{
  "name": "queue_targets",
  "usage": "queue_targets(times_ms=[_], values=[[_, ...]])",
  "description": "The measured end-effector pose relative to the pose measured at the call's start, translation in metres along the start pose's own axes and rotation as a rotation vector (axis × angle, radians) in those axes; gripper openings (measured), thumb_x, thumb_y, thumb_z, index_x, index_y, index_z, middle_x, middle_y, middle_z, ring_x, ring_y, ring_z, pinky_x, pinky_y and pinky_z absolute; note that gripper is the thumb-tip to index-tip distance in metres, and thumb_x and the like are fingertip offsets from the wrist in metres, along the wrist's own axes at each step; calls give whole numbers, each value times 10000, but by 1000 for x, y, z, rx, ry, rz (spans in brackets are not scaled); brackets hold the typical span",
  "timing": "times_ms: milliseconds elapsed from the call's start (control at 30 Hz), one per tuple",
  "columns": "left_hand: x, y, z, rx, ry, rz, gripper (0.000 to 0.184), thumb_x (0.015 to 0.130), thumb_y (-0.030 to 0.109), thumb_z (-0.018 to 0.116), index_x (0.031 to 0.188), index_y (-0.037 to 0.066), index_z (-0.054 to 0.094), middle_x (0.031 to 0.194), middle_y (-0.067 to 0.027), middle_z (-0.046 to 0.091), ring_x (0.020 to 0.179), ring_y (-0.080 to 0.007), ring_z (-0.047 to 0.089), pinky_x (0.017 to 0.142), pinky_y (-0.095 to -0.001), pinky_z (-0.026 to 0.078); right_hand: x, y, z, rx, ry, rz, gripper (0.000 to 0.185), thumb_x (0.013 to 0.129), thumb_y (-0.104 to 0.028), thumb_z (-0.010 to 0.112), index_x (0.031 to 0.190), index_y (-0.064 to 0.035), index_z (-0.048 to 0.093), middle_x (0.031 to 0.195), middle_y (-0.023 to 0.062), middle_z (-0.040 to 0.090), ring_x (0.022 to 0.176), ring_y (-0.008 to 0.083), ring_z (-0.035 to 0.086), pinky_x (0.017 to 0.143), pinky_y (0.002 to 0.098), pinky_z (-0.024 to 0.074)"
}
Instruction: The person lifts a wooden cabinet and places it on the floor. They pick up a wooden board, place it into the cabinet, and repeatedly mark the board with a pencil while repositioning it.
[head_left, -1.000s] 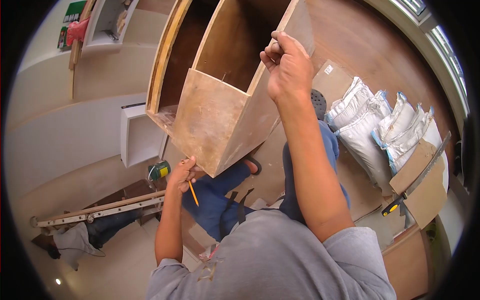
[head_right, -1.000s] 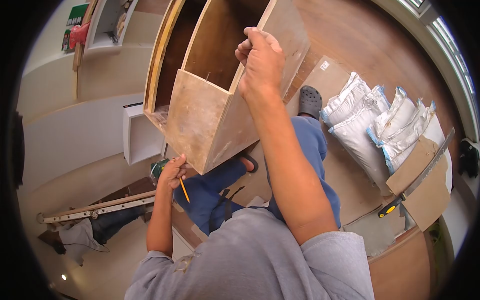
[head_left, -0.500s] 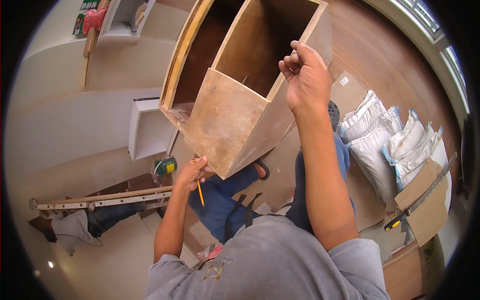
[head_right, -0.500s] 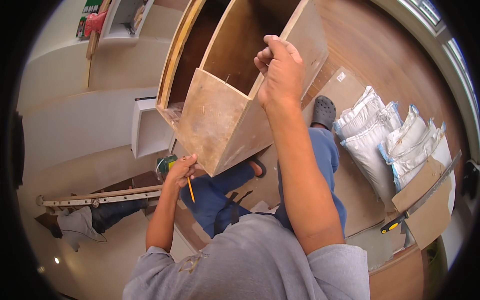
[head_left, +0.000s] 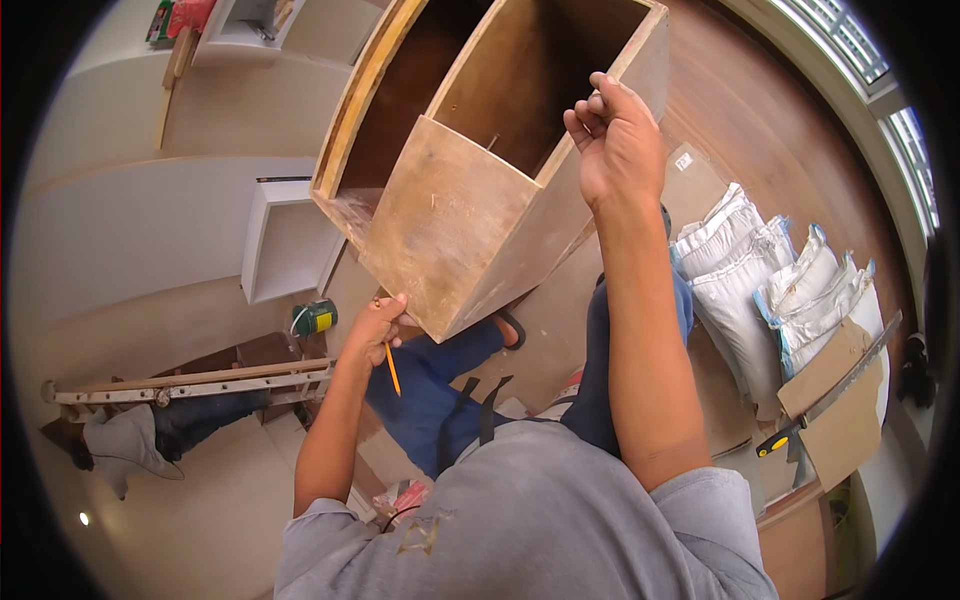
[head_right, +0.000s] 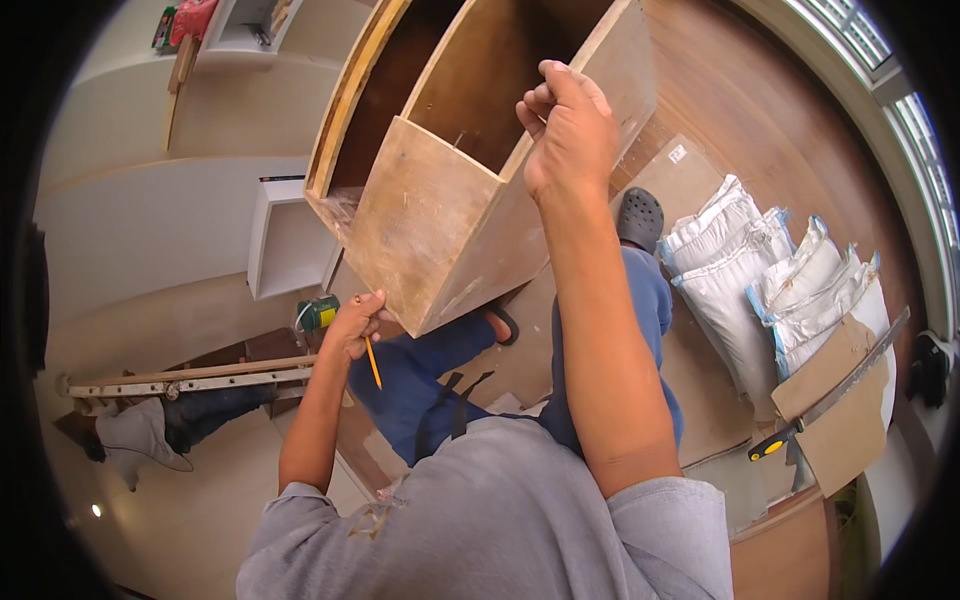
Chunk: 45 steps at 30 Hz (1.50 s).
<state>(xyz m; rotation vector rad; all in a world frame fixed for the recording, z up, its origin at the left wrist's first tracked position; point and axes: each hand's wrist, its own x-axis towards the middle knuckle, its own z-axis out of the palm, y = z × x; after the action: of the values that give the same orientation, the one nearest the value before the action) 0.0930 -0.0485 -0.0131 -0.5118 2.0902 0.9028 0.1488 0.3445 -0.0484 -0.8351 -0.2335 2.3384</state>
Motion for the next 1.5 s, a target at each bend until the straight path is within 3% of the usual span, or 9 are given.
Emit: queue_targets(times_ms=[767, 900, 967, 1100, 1133, 1200, 1300, 1367, 1500], values=[[4, -14, 0, -97, 6, 60, 243, 976, 363, 620, 903, 131, 628, 839, -117, 741, 442, -44, 315, 451, -249, 343, 12, 12, -3, -197, -84, 93, 113, 879, -126, 694, 958, -48, 672, 740, 24, 622, 719, 177, 615, 740, 366, 539], [5, -23, -2, -163, 20, 85, 269, 951, 389, 655, 892, 127, 636, 801, -88, 726, 457, -41, 326, 464, -241, 350, 19, 29, -8, -799, -325, -147, 249, 942, -216, 665, 1035, 12, 699, 790, 46, 672, 741, 178, 641, 734, 328, 520], [4, -25, 0, -161, 29, 112, 291, 934, 404, 675, 879, 121, 639, 793, -77, 724, 469, -40, 367, 434, -232, 340, 8, 40, -10, -1426, -439, -631, 322, 956, -284, 628, 1090, -3, 710, 886, 110, 728, 793, 240, 688, 717, 356, 512], [13, -42, 6, -258, 71, 215, 312, 913, 439, 700, 859, 145, 610, 741, -10, 668, 457, -39, 342, 423, -222, 325, -21, 64, -9, -2009, -544, -862, 420, 963, -451, 533, 1112, -110, 726, 1106, 159, 710, 1069, 371, 640, 1071, 617, 326], [18, -47, 8, -290, 131, 255, 321, 902, 427, 717, 867, 133, 591, 735, 6, 627, 487, -45, 367, 420, -231, 337, -25, 70, -8, -2032, -561, -758, 420, 986, -439, 483, 1100, -115, 724, 1117, 157, 704, 1133, 359, 611, 1134, 667, 172], [23, -55, 13, -302, 246, 332, 364, 882, 395, 749, 905, 94, 547, 721, 41, 518, 590, -49, 430, 406, -242, 362, -27, 74, -8, -2151, -600, -765, 415, 998, -424, 464, 1084, -112, 723, 1086, 162, 710, 1106, 365, 622, 1132, 669, 178], [24, -66, 37, -104, 612, 672, 383, 858, 338, 751, 966, -1, 608, 764, -89, 617, 653, -168, 563, 570, -370, 472, -26, 80, -11, -2259, -621, -786, 410, 1020, -393, 430, 1059, -106, 720, 1024, 175, 719, 1050, 375, 643, 1129, 672, 184], [10, -66, 50, -63, 626, 679, 368, 854, 291, 707, 1008, -33, 627, 840, -189, 641, 769, -313, 629, 709, -404, 487, -22, 82, -15, -2252, -629, -819, 409, 1030, -378, 416, 1050, -102, 717, 991, 182, 723, 1021, 379, 653, 1129, 673, 184], [12, -65, 57, -73, 744, 724, 364, 852, 276, 699, 1033, -37, 647, 934, -215, 626, 869, -338, 614, 728, -405, 472, -18, 87, -18, -2228, -651, -902, 408, 1048, -349, 395, 1069, -84, 705, 947, 201, 718, 968, 392, 657, 1130, 655, 202]])
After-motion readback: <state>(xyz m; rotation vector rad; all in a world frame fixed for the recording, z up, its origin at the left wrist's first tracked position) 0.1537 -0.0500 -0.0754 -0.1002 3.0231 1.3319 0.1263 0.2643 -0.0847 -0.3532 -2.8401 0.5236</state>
